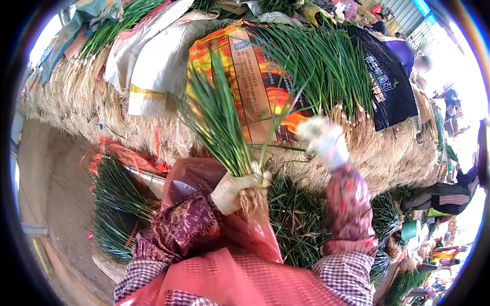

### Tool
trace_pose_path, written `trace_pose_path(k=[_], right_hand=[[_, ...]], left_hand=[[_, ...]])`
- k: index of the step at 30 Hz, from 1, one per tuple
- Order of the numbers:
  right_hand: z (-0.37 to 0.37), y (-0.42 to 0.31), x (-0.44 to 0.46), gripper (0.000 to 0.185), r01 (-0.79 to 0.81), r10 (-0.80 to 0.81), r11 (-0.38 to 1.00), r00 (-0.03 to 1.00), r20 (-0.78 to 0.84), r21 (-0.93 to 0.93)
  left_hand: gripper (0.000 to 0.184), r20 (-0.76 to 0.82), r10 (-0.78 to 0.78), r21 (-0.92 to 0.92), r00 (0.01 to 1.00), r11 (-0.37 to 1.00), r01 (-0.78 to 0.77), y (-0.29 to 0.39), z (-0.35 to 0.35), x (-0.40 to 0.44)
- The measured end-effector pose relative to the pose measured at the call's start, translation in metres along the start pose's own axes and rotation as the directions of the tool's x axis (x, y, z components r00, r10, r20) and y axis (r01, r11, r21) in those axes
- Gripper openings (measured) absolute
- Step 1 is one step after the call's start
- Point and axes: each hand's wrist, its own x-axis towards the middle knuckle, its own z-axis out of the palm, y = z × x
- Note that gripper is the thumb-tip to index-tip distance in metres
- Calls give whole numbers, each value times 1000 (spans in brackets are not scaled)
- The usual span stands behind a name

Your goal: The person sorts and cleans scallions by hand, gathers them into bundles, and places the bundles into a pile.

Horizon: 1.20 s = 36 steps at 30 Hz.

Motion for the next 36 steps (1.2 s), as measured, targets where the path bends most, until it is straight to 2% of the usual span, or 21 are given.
trace_pose_path(k=[1, 2, 4, 6, 8, 10, 12, 13, 16, 18, 19, 20, 24, 26, 27, 29, 30, 31, 32, 34, 36], right_hand=[[-17, 8, 22, 22, 10, -15, 1000, 977, -215, -27], [-38, 3, 46, 30, -94, -69, 859, 953, -296, -504], [-56, 24, 85, 35, -101, -151, 689, 949, -278, -718], [-53, 44, 109, 36, -138, -6, 825, 967, -254, -547], [-34, 20, 86, 26, -136, 116, 986, 975, -192, -93], [0, -17, 35, 26, -159, 176, 955, 983, -50, 250], [38, -24, 1, 28, -179, 170, 953, 984, 54, 245], [61, -17, -11, 24, -170, 153, 905, 985, 75, 390], [83, -3, -22, 26, -157, 64, 798, 982, 177, 582], [78, -14, -30, 40, -174, -125, 719, 920, 372, 673], [78, -10, -30, 49, -109, -119, 854, 911, 394, 509], [73, -12, -34, 42, -358, 18, 795, 821, 571, 490], [64, -21, -42, 18, -217, 114, 965, 855, 505, 149], [59, -12, -52, 17, -148, 80, 982, 887, 455, 114], [57, 0, -53, 16, 199, -171, 979, 928, 332, -52], [52, 25, -55, 14, 688, -670, 567, 705, 232, -453], [40, 26, -64, 19, 391, -358, 810, 920, 158, -437], [28, 6, -68, 22, -77, 172, 933, 954, 247, -352], [18, -9, -68, 25, -540, 626, 779, 689, 366, -318], [12, -11, -59, 33, -379, 413, 894, 904, 113, -238], [-4, -2, -28, 33, -135, 97, 949, 985, -144, -285]], left_hand=[[23, 7, 11, -97, 1000, 995, -11, 0, 6, -1], [23, 14, 26, -192, 1000, 981, -23, -1, 12, -1], [22, -1, 42, -141, 999, 989, -41, 4, 20, -3], [23, -15, 54, -66, 998, 996, -55, 8, 22, -4], [24, -26, 65, 17, 998, 998, -65, 9, 17, -2], [25, -73, 50, 25, 996, 999, -48, 4, 8, 4], [25, -109, 42, 57, 993, 998, -36, 0, 9, 11], [24, -128, 136, 50, 982, 990, -130, -10, 9, 18], [23, -176, -16, -185, 984, 983, -17, -1, 26, 6], [24, -15, -19, -113, 1000, 993, 17, 0, 11, 2], [24, 72, -27, -76, 997, 997, 32, 2, 4, 0], [26, -7, -66, -70, 998, 995, 65, 6, 10, -8], [20, 25, -62, -199, 998, 978, 66, -15, -13, -6], [16, 52, -122, 9, 991, 993, 121, -9, -17, -9], [16, 35, -101, -41, 994, 994, 102, -8, -13, -11], [17, -6, -61, -139, 998, 988, 60, -8, -4, -17], [19, -53, -43, -131, 998, 991, 36, -8, -6, -18], [21, -21, -23, -157, 1000, 987, 20, -11, -13, -16], [23, 8, 1, -190, 1000, 982, 1, -12, -15, -14], [50, 18, 82, -128, 996, 989, -79, -12, -8, -13], [50, 86, 31, -129, 996, 991, -19, 5, 8, -15]])
